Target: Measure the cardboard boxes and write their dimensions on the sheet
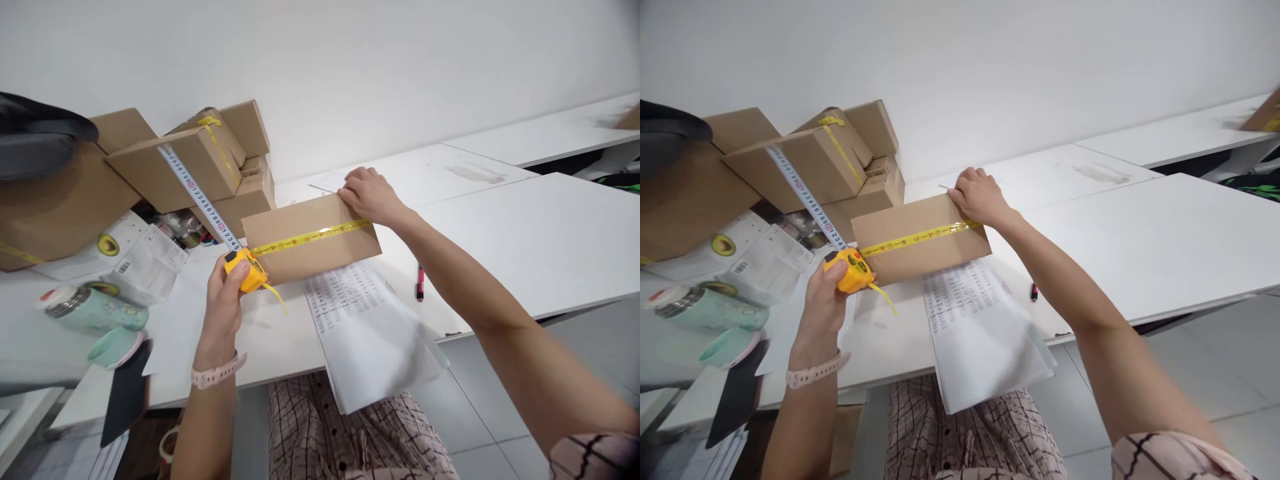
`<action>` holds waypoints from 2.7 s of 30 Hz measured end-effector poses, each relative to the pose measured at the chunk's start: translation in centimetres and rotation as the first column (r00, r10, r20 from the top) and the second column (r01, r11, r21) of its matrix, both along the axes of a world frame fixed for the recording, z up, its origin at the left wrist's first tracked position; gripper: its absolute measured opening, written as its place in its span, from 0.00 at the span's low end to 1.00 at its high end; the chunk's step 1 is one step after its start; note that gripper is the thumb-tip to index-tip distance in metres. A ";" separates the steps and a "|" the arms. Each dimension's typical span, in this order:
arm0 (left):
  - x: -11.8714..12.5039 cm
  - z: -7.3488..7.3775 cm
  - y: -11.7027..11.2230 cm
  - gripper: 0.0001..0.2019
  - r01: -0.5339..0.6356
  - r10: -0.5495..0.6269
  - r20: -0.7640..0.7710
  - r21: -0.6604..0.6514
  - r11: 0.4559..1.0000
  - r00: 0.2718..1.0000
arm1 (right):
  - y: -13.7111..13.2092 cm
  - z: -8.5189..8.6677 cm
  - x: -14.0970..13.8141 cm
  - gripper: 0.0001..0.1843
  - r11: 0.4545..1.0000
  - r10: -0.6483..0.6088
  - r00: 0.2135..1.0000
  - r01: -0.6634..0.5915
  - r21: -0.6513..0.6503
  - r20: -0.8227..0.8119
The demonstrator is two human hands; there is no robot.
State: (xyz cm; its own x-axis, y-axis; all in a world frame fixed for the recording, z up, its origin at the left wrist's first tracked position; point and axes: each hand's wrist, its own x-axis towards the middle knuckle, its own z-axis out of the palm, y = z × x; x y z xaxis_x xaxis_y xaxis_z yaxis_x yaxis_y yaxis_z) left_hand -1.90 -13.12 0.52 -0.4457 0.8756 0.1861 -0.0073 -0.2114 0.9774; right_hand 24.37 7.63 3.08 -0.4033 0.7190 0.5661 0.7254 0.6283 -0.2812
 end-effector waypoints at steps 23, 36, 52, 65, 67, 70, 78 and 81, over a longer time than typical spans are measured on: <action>9.8 -7.0 -4.2 0.29 0.590 -0.500 0.377 -0.175 0.789 0.780 | 3.3 -0.9 -5.2 0.29 0.989 0.116 0.983 -0.128 0.073 0.140; 10.2 -9.3 -4.8 0.29 0.600 -0.527 0.322 -0.198 0.775 0.786 | 2.6 -0.9 -5.0 0.29 0.987 0.144 0.984 -0.150 0.050 0.109; 10.3 -11.8 -6.4 0.37 0.586 -0.522 0.283 -0.234 0.776 0.804 | 1.3 -1.3 -5.1 0.28 0.995 0.072 0.991 -0.079 0.059 0.115; 9.0 -13.9 -7.6 0.35 0.612 -0.625 0.091 -0.350 0.709 0.776 | -6.1 -7.1 -0.4 0.34 0.993 0.043 0.987 -0.059 0.100 0.153; 8.9 -14.0 -7.5 0.35 0.617 -0.630 0.089 -0.346 0.707 0.771 | -7.5 -9.2 0.6 0.33 0.993 0.080 0.987 -0.091 0.074 0.138; 9.0 -13.6 -7.5 0.35 0.605 -0.630 0.051 -0.350 0.715 0.775 | -8.6 -10.2 1.5 0.30 0.993 0.117 0.993 -0.117 0.009 0.031; 10.5 -10.6 -10.6 0.39 0.565 -0.745 -0.279 -0.508 0.650 0.606 | -11.8 -3.0 4.9 0.26 0.941 0.086 0.684 -0.294 -0.167 -0.724; 10.7 -10.7 -12.1 0.40 0.585 -0.764 -0.245 -0.519 0.624 0.597 | -13.9 -3.2 6.6 0.17 0.940 0.039 0.591 -0.295 -0.171 -0.806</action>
State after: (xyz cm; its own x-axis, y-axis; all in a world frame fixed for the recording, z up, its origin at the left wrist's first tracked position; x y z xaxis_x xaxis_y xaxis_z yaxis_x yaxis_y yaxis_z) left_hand 8.76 -25.17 -10.14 0.3480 0.9174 -0.1929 0.4090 0.0366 0.9118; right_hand 30.97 -6.29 -0.11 -0.0254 0.8518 0.5233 0.0317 0.5239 -0.8512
